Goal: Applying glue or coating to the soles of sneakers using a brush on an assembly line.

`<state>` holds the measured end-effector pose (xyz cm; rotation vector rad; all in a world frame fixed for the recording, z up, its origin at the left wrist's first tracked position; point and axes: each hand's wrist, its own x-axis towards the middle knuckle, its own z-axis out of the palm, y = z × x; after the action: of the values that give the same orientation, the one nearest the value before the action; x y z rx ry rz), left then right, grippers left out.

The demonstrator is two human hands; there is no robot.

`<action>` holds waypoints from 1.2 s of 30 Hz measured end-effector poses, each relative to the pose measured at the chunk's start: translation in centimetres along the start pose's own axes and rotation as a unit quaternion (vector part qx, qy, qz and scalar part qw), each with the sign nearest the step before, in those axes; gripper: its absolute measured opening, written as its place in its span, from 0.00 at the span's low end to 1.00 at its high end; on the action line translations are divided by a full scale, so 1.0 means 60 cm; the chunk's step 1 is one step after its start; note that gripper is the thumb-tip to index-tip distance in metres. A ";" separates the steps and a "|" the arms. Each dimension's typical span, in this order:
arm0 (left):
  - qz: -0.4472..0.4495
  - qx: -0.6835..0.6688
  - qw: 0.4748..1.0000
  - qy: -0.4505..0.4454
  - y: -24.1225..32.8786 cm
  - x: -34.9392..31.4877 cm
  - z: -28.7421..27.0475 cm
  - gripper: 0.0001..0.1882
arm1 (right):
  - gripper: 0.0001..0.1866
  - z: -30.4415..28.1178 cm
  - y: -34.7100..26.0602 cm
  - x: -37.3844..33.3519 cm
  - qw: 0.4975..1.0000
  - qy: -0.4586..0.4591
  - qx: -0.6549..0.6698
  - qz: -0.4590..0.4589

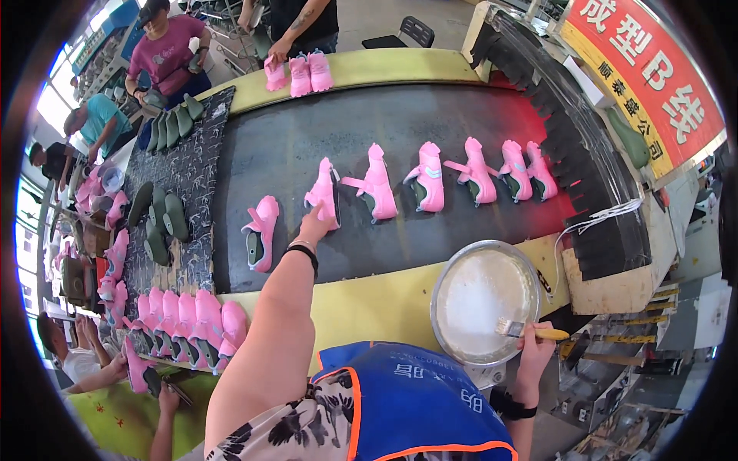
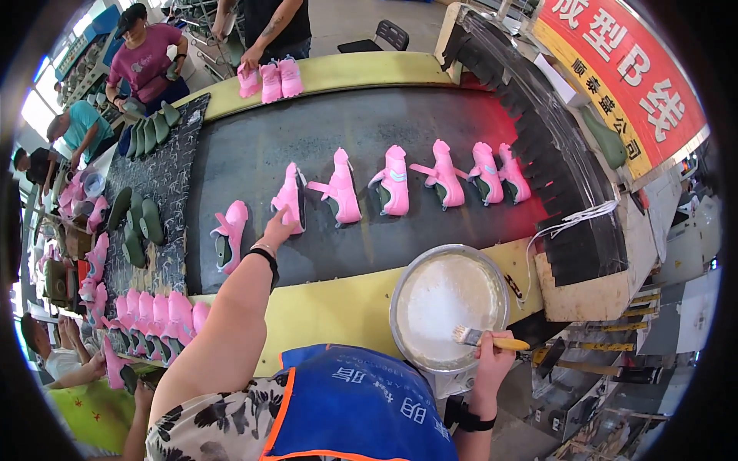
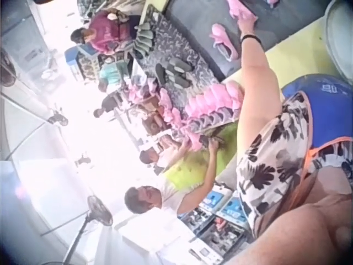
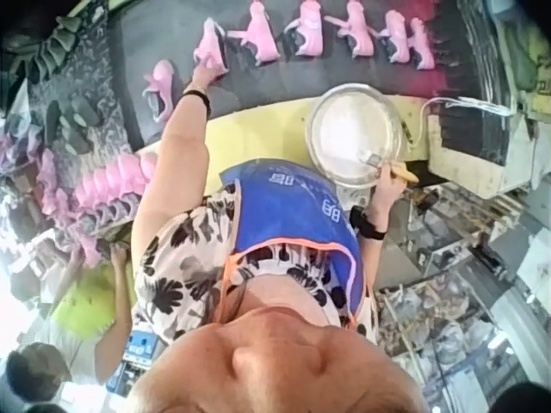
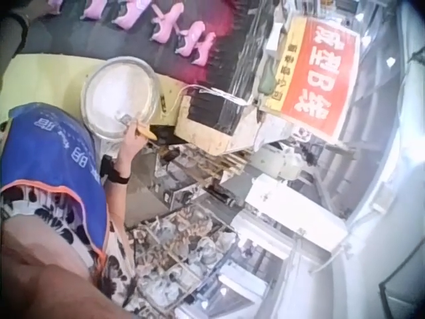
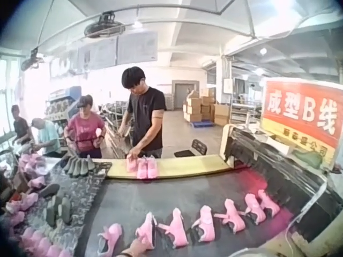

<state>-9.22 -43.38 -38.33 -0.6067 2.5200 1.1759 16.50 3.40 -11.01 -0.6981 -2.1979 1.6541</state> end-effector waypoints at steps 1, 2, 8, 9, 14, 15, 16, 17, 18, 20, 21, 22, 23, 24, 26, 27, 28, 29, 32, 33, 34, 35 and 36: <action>-0.037 0.013 0.999 0.015 0.010 0.000 -0.001 0.42 | 0.07 0.007 -0.003 -0.001 1.000 0.007 -0.012 0.006; -0.042 0.010 0.999 0.014 0.019 -0.008 -0.002 0.42 | 0.07 0.013 -0.006 -0.001 1.000 0.013 -0.018 0.011; -0.061 0.345 0.891 0.289 -0.015 -0.062 -0.108 0.48 | 0.06 0.036 -0.010 0.005 0.999 0.006 -0.053 0.004; -0.099 0.365 0.856 0.354 -0.042 -0.070 -0.131 0.50 | 0.06 0.038 -0.010 0.008 0.998 -0.002 -0.063 -0.001; -0.041 -0.015 0.981 0.191 -0.206 -0.111 -0.200 0.52 | 0.05 0.049 -0.002 0.014 0.997 -0.007 -0.073 0.003; -0.021 0.011 0.982 0.186 -0.224 -0.113 -0.197 0.51 | 0.04 0.052 0.004 0.013 0.998 -0.022 -0.059 -0.015; -0.035 0.044 0.985 0.162 -0.235 -0.114 -0.189 0.50 | 0.04 0.055 0.012 0.012 0.999 -0.022 -0.031 -0.010; -0.041 0.039 0.984 0.167 -0.239 -0.116 -0.177 0.49 | 0.04 0.057 0.022 0.013 0.998 -0.029 -0.046 -0.019; -0.057 0.032 0.985 0.162 -0.238 -0.119 -0.166 0.49 | 0.04 0.056 0.033 0.015 0.998 -0.036 -0.050 -0.020; -0.093 0.021 0.985 0.147 -0.223 -0.128 -0.148 0.49 | 0.05 0.056 0.063 0.025 0.995 -0.043 -0.079 -0.048; -0.119 -0.058 0.982 0.133 -0.212 -0.136 -0.145 0.48 | 0.06 0.054 0.079 0.030 0.991 -0.037 -0.117 -0.060; -0.153 -0.123 0.973 0.123 -0.201 -0.147 -0.146 0.47 | 0.08 0.051 0.095 0.035 0.989 -0.022 -0.142 -0.037; -0.184 -0.303 0.929 0.105 -0.190 -0.160 -0.144 0.38 | 0.08 0.046 0.109 0.038 0.988 -0.023 -0.141 -0.062; -0.181 -0.292 0.933 0.103 -0.183 -0.178 -0.146 0.38 | 0.08 0.042 0.125 0.040 0.986 -0.021 -0.157 -0.055; -0.169 -0.502 0.847 -0.048 -0.179 -0.230 -0.152 0.26 | 0.09 0.040 0.150 0.038 0.984 -0.020 -0.172 -0.041; -0.198 -0.517 0.827 -0.102 -0.181 -0.255 -0.146 0.20 | 0.10 0.042 0.163 0.036 0.982 -0.018 -0.177 -0.061; -0.196 -0.515 0.822 -0.146 -0.185 -0.290 -0.134 0.20 | 0.10 0.044 0.172 0.035 0.982 -0.015 -0.177 -0.065; -0.226 -0.517 0.813 -0.142 -0.188 -0.320 -0.112 0.21 | 0.11 0.044 0.180 0.034 0.974 -0.019 -0.206 -0.088; -0.206 -0.590 0.757 -0.189 -0.202 -0.413 -0.054 0.28 | 0.13 0.048 0.199 0.031 0.958 -0.036 -0.261 -0.112; -0.179 -0.553 0.805 -0.121 -0.201 -0.433 -0.036 0.33 | 0.13 0.050 0.202 0.031 0.959 -0.032 -0.258 -0.110; -0.187 -0.508 0.840 -0.044 -0.200 -0.452 -0.026 0.40 | 0.13 0.052 0.205 0.031 0.949 -0.045 -0.290 -0.114; -0.202 -0.406 0.891 0.014 -0.197 -0.465 -0.026 0.49 | 0.14 0.052 0.207 0.031 0.937 -0.062 -0.330 -0.093; -0.170 -0.422 0.891 0.014 -0.191 -0.475 -0.022 0.49 | 0.14 0.053 0.206 0.031 0.938 -0.061 -0.321 -0.120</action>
<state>21.02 -43.92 -32.78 -1.1960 1.6976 2.0864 15.78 4.57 -23.85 -0.4460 -2.8046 0.8681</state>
